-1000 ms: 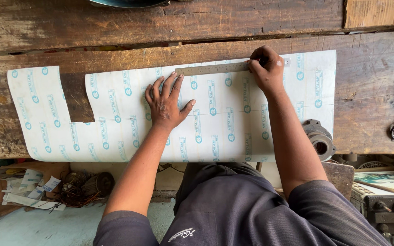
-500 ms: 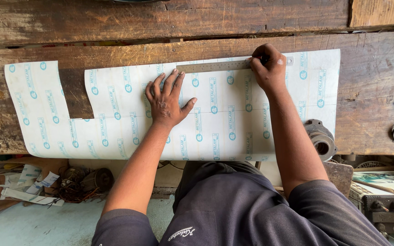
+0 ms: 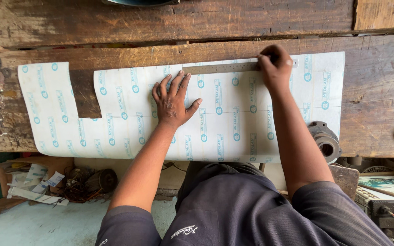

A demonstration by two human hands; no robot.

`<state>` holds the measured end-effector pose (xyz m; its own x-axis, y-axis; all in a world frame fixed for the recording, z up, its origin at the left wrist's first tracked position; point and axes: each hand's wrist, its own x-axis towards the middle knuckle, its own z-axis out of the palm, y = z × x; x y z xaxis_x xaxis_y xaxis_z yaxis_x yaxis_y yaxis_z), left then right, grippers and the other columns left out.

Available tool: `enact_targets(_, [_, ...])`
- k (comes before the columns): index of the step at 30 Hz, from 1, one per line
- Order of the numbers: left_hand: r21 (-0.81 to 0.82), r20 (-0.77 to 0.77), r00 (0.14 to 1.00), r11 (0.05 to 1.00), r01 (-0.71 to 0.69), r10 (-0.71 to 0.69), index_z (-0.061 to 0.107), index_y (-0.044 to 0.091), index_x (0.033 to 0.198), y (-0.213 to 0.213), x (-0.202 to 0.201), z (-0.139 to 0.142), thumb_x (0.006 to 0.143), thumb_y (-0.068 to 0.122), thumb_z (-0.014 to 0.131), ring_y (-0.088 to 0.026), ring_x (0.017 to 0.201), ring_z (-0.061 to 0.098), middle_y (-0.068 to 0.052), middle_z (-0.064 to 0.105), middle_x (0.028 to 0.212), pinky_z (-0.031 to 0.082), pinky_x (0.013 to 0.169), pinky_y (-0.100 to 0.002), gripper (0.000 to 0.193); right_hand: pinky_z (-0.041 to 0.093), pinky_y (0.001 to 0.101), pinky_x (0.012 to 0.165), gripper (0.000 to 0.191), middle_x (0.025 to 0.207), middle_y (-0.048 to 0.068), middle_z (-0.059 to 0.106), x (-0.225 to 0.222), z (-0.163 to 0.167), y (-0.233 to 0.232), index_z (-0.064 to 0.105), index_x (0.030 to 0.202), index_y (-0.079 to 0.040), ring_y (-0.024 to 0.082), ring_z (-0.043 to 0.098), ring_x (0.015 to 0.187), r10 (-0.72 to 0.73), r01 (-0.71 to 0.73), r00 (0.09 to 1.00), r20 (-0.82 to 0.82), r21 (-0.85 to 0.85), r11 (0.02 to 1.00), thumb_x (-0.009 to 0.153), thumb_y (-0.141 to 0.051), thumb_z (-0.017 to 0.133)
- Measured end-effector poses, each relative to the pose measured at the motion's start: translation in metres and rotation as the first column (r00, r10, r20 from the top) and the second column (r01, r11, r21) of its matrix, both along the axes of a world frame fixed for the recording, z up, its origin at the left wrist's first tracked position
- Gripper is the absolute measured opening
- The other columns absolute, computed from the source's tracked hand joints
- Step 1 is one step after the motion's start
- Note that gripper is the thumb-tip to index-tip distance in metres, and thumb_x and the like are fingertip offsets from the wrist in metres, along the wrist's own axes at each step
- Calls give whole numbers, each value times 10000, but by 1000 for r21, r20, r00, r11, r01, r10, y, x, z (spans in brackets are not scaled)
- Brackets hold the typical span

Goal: The person lays a long white adhesive-backed sheet on the workbench, aligns a steel ruler across it, and draws straight pencil marks at intervals, repositioning the ruler repeatedly. They occasionally reach into an electric motor housing on the bench before returning to measuring and marking the sheet.

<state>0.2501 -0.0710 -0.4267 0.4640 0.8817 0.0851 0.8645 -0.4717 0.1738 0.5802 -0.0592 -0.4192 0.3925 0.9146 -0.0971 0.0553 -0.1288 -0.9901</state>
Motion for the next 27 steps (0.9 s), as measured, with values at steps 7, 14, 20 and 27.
enact_targets(7, [16,18,1000,1000,5,-5,484,206,1556,3,1,2,954,742,514,-331,1452,319,-39,421,1586,157,1188,-630,806,570,265,732,58,902,69,696,30,-4,-17,624,989,28,126,691,822,36,-40,992,117,37,998,933,45,621])
enact_targets(14, [24,10,1000,1000,6,-6,486,202,1553,2,2,3,961,744,515,-329,1452,316,-40,417,1589,161,1189,-631,804,559,262,674,50,856,69,702,30,2,-17,644,946,31,114,676,763,-1,-5,980,198,28,1000,905,23,616])
enact_targets(20, [41,11,1000,999,13,-14,487,209,1563,1,2,2,979,744,492,-325,1454,315,-35,416,1589,164,1193,-630,792,549,268,661,52,849,78,697,31,2,-19,654,953,30,115,656,736,-3,-8,953,303,37,999,908,12,634])
enact_targets(27, [27,-5,1000,1000,12,-12,474,211,1571,1,1,1,980,752,476,-324,1456,308,-34,409,1593,165,1193,-630,802,540,276,673,40,864,93,695,31,-1,-20,661,963,29,127,644,745,11,-32,938,347,54,998,930,6,657])
